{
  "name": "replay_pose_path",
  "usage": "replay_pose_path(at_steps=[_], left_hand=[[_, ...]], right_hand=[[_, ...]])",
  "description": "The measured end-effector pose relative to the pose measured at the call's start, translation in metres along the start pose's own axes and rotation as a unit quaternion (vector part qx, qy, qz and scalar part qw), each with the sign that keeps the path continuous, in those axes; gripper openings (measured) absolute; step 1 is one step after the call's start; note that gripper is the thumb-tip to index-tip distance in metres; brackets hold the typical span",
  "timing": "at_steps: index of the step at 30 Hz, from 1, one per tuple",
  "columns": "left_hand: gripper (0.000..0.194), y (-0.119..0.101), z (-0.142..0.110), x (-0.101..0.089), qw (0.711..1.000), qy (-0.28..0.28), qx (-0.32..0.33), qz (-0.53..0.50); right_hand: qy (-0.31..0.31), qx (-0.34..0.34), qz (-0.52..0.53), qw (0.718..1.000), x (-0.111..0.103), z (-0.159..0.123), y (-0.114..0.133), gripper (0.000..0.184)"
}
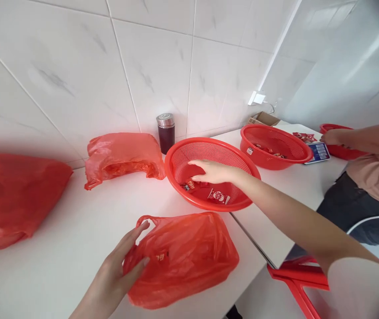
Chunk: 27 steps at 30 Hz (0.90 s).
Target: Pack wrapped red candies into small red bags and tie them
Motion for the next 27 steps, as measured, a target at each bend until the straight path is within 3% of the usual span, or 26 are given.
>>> replay_pose_path(at_steps=[3,5,9,13,17,20,23,27], left_hand=[[0.051,-0.001,-0.004,0.005,0.999,-0.042,-0.009,-0.008],[0.046,-0.003,-0.006,0.008,0.998,-0.067,-0.002,-0.01],[0.039,-0.009,-0.009,0.009,0.996,-0.087,0.027,-0.011],[0.038,-0.011,-0.01,0.007,0.993,-0.11,0.04,-0.004],[0.042,-0.009,-0.013,0.007,0.993,-0.115,0.011,0.004],[0.039,-0.009,-0.015,0.007,0.993,-0.116,0.02,0.03],[0.032,-0.008,-0.017,0.01,0.987,-0.138,0.033,0.074],[0.031,-0.005,-0.016,0.015,0.984,-0.153,0.018,0.084]], right_hand=[[0.064,0.047,-0.091,0.993,0.01,0.024,-0.015,0.081],[0.064,0.039,-0.108,0.991,0.025,0.032,-0.016,0.081],[0.04,-0.002,-0.141,0.989,0.047,0.04,-0.007,0.071],[0.035,-0.05,-0.153,0.986,0.049,0.049,0.0,0.051],[0.025,-0.073,-0.158,0.984,0.048,0.061,0.002,0.038],[0.022,-0.066,-0.148,0.986,0.04,0.069,-0.001,0.033],[0.0,-0.061,-0.125,0.99,0.014,0.068,-0.003,0.025],[-0.031,-0.089,-0.043,0.995,-0.022,0.029,0.017,0.029]])
Point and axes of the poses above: each hand's wrist, its own z-axis towards the middle knuckle, its own x-axis out of the palm, y = z × x, the point moved 2 cm from there along z, towards the middle knuckle, and after that the axes turned 4 degrees about y, right-handed, at the moved point
